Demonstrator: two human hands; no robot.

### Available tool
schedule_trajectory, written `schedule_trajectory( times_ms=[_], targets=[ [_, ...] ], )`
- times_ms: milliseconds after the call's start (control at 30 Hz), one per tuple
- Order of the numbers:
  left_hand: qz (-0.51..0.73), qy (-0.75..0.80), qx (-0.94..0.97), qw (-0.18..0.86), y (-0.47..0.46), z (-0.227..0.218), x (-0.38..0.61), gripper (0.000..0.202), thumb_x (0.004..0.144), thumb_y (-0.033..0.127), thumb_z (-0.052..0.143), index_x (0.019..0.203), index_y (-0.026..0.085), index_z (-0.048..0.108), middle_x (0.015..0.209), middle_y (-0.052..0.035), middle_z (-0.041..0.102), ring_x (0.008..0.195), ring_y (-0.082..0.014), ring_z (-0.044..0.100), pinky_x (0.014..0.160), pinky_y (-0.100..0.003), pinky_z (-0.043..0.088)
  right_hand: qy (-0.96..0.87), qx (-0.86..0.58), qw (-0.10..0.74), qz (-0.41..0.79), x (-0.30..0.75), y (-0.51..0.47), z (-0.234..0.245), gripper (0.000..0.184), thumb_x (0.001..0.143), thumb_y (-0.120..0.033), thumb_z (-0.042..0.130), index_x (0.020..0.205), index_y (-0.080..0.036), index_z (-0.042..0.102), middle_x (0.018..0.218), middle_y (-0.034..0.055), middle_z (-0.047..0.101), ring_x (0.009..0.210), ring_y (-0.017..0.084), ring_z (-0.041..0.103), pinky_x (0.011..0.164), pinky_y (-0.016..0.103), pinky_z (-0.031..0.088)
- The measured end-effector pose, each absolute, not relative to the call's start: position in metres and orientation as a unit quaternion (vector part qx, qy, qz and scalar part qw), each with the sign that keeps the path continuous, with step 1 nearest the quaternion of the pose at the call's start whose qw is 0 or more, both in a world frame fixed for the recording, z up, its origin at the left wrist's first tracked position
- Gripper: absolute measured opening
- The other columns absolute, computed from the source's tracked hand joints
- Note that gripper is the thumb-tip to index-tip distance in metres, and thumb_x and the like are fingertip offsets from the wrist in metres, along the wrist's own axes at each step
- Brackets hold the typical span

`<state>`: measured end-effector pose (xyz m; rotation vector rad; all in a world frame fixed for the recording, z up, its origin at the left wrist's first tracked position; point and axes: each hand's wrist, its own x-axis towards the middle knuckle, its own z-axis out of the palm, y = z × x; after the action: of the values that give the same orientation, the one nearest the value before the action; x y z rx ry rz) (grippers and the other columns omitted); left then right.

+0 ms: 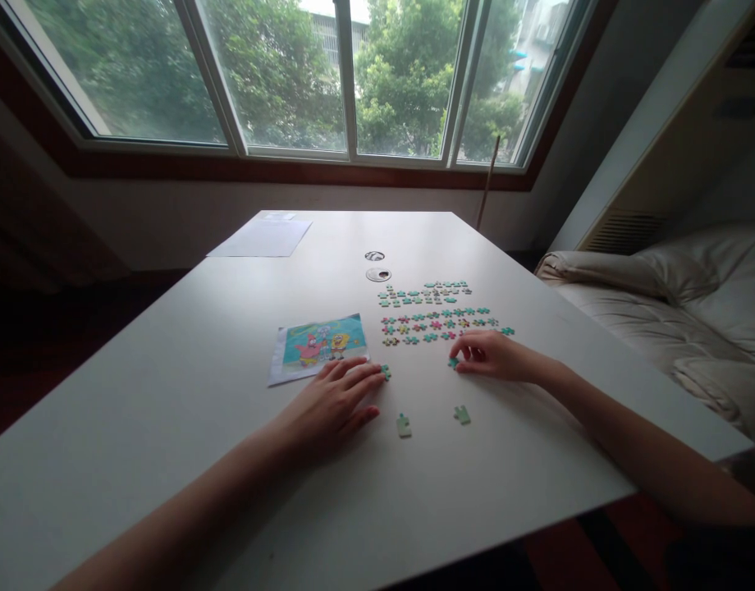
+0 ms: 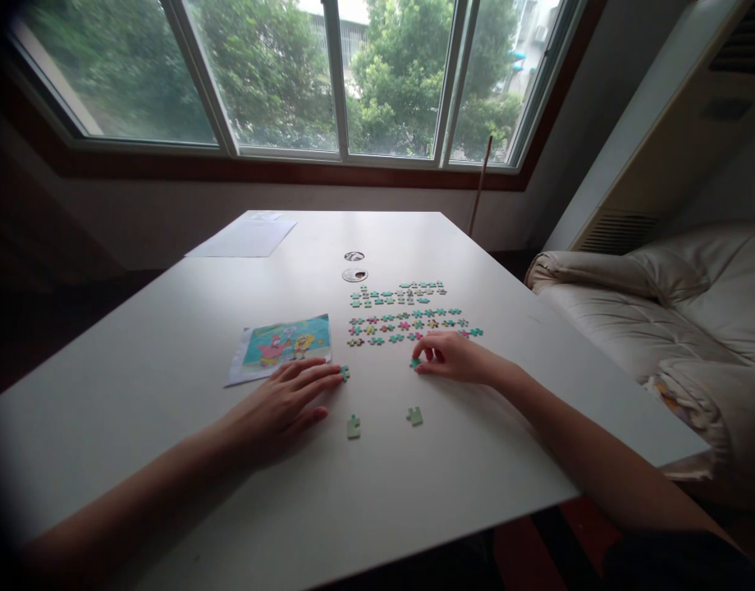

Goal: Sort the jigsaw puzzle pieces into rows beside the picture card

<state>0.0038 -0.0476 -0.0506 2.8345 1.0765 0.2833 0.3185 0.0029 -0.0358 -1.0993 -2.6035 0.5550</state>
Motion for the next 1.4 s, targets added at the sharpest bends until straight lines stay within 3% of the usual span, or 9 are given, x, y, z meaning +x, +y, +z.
schedule_trajectory(
  times_ms=[400,567,800,1133,1267,1400],
  targets=[
    [0.103,0.327,0.939,0.039,-0.048,-0.049,0.004,0.041,0.088,0.036,0.037,0.126,0.022,0.039,0.131,-0.0059,0.044,0.119,-0.0248,0.036,0.096,-0.042,0.031,-0.901,-0.376,0.134,0.169,0.315,0.001,-0.036,0.016,0.077,-0.031,0.056,0.087,-0.018,0.059,0.067,0.0001,0.052,0.062,0.010,0.048,0.058,0.020,0.038],
    [0.115,0.308,0.944,0.032,-0.055,-0.041,0.004,0.037,0.087,0.034,0.038,0.122,0.022,0.042,0.127,-0.0088,0.046,0.113,-0.0249,0.041,0.092,-0.042,0.033,-0.900,-0.378,0.138,0.168,0.319,-0.002,-0.030,0.024,0.078,-0.036,0.055,0.092,-0.017,0.057,0.077,0.0033,0.054,0.064,0.011,0.048,0.058,0.021,0.039],
    [0.084,0.229,0.963,0.114,-0.079,-0.018,0.016,0.035,0.082,0.039,0.046,0.113,0.024,0.049,0.113,-0.0065,0.055,0.100,-0.0221,0.049,0.088,-0.038,0.036,-0.922,-0.283,0.032,0.262,0.303,-0.028,-0.017,0.025,0.073,-0.038,0.061,0.086,-0.017,0.059,0.079,0.0025,0.054,0.060,0.007,0.049,0.054,0.018,0.038],
    [0.081,0.221,0.963,0.131,-0.080,-0.017,0.018,0.036,0.079,0.041,0.049,0.110,0.022,0.051,0.108,-0.0069,0.057,0.095,-0.0226,0.051,0.086,-0.038,0.036,-0.919,-0.291,-0.007,0.266,0.305,-0.027,-0.013,0.023,0.072,-0.036,0.063,0.084,-0.017,0.058,0.076,0.0014,0.054,0.064,0.009,0.049,0.056,0.018,0.038],
    [0.089,0.229,0.961,0.127,-0.079,-0.018,0.016,0.035,0.080,0.042,0.047,0.109,0.022,0.051,0.107,-0.0075,0.057,0.095,-0.0220,0.050,0.086,-0.037,0.037,-0.915,-0.297,0.007,0.274,0.308,-0.025,-0.013,0.024,0.074,-0.037,0.060,0.086,-0.017,0.059,0.075,0.0015,0.054,0.063,0.009,0.049,0.055,0.018,0.038],
    [0.101,0.288,0.950,0.074,-0.069,-0.028,0.009,0.033,0.086,0.037,0.039,0.115,0.022,0.047,0.115,-0.0079,0.054,0.103,-0.0232,0.046,0.087,-0.039,0.037,-0.903,-0.356,0.088,0.225,0.313,-0.014,-0.022,0.020,0.080,-0.034,0.052,0.089,-0.017,0.057,0.074,0.0021,0.054,0.063,0.009,0.049,0.058,0.020,0.039]
  ],
)
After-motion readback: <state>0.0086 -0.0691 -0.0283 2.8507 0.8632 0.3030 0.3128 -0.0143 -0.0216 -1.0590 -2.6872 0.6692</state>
